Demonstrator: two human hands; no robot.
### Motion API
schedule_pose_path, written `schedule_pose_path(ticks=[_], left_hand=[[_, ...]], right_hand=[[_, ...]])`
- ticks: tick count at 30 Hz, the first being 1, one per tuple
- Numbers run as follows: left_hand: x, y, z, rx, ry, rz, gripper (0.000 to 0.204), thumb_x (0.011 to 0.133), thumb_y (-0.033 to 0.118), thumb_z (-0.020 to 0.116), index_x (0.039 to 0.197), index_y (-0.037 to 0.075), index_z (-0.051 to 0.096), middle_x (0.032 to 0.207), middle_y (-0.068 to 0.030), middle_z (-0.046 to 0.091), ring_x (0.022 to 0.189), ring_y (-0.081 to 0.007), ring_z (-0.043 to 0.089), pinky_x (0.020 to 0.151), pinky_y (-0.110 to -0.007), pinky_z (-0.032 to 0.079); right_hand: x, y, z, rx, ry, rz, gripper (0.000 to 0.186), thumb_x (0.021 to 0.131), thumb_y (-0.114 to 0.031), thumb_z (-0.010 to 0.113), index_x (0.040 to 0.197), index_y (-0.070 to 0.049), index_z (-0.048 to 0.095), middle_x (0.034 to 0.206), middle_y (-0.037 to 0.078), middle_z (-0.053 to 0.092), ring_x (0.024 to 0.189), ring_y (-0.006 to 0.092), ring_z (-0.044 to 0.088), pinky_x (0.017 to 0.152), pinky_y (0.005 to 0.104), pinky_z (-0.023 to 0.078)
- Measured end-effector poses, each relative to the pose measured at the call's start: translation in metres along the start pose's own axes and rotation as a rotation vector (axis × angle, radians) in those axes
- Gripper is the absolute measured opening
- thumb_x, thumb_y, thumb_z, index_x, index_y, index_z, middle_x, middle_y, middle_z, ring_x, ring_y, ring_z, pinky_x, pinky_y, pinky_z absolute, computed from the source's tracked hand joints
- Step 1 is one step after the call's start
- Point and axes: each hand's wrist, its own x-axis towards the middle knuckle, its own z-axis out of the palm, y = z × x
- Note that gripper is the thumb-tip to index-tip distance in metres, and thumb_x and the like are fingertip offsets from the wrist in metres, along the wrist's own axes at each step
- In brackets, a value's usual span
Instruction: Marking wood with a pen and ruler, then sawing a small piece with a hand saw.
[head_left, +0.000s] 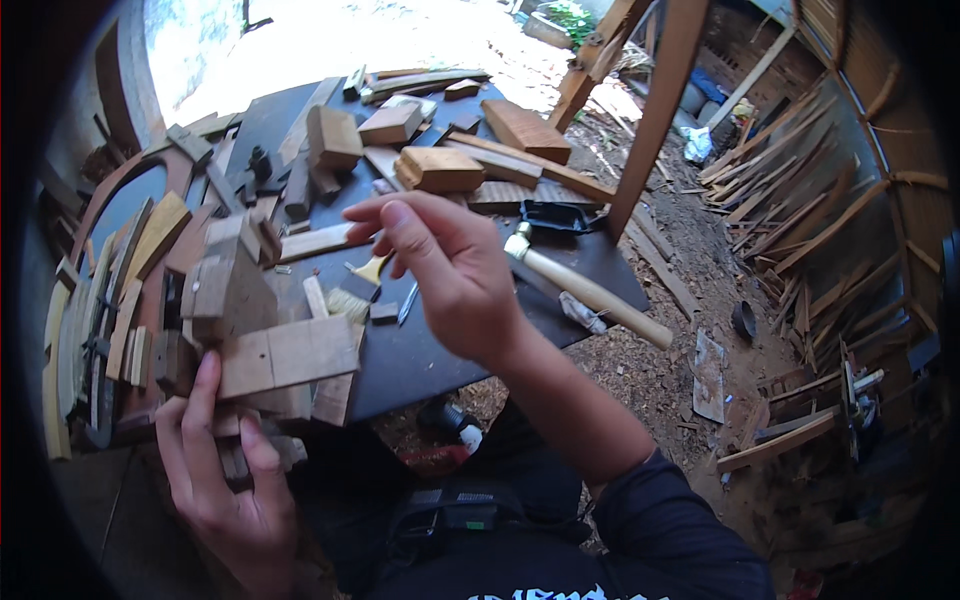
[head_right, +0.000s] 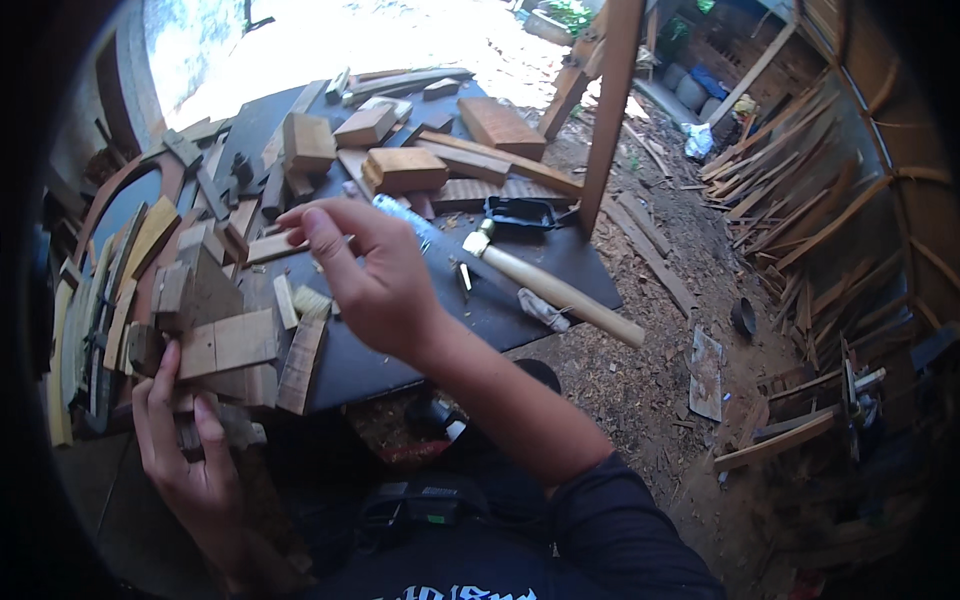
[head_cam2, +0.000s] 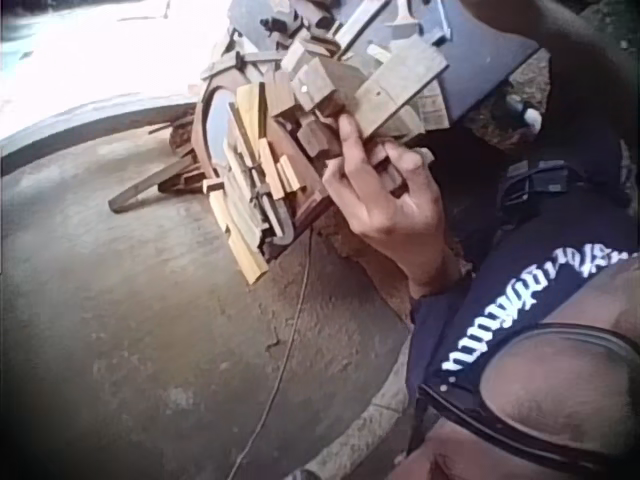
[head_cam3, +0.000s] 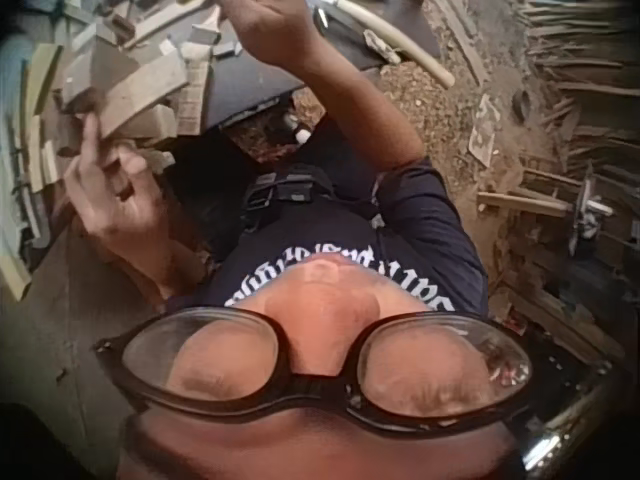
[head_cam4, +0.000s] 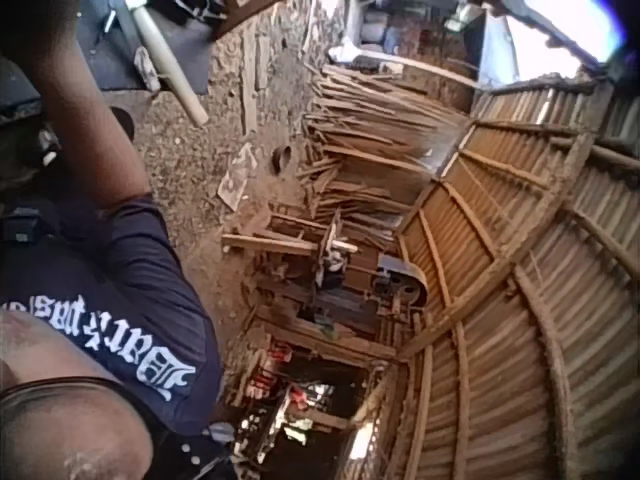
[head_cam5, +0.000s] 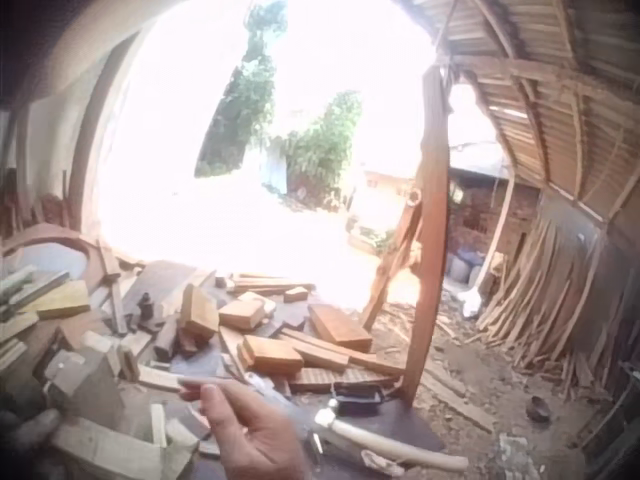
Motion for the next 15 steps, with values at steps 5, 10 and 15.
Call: schedule_pose_path(ticks=[5,10,15], left_hand=[[0.011,0.000,0.015,-0.058,0.019,0.039,0.046,0.085,0.003,0.064,0.131,0.000,0.067,0.103,-0.0169,0.064,0.086,-0.0319,0.059,0.077,-0.040,0.052],[0.011,0.008,0.010,-0.052,0.028,0.053,0.047,0.084,0.002,0.064,0.131,0.000,0.067,0.100,-0.0160,0.061,0.082,-0.0311,0.057,0.074,-0.041,0.051],[-0.001,-0.002,-0.010,0.070,-0.023,0.022,0.046,0.092,0.009,0.053,0.136,-0.004,0.060,0.103,-0.0176,0.059,0.095,-0.0311,0.059,0.086,-0.040,0.048]], right_hand=[[-0.022,0.041,-0.012,-0.644,-0.196,-0.119,0.020,0.090,-0.006,0.068,0.109,-0.005,0.075,0.097,0.013,0.074,0.092,0.0308,0.069,0.087,0.0399,0.055],[-0.053,0.059,-0.006,-0.785,-0.384,-0.252,0.033,0.084,-0.008,0.070,0.117,-0.012,0.071,0.120,0.010,0.066,0.114,0.0319,0.062,0.098,0.0458,0.050],[-0.050,0.074,0.025,-0.738,-0.476,-0.221,0.037,0.081,-0.011,0.070,0.118,-0.012,0.066,0.130,0.011,0.062,0.131,0.0328,0.054,0.103,0.0506,0.045]])
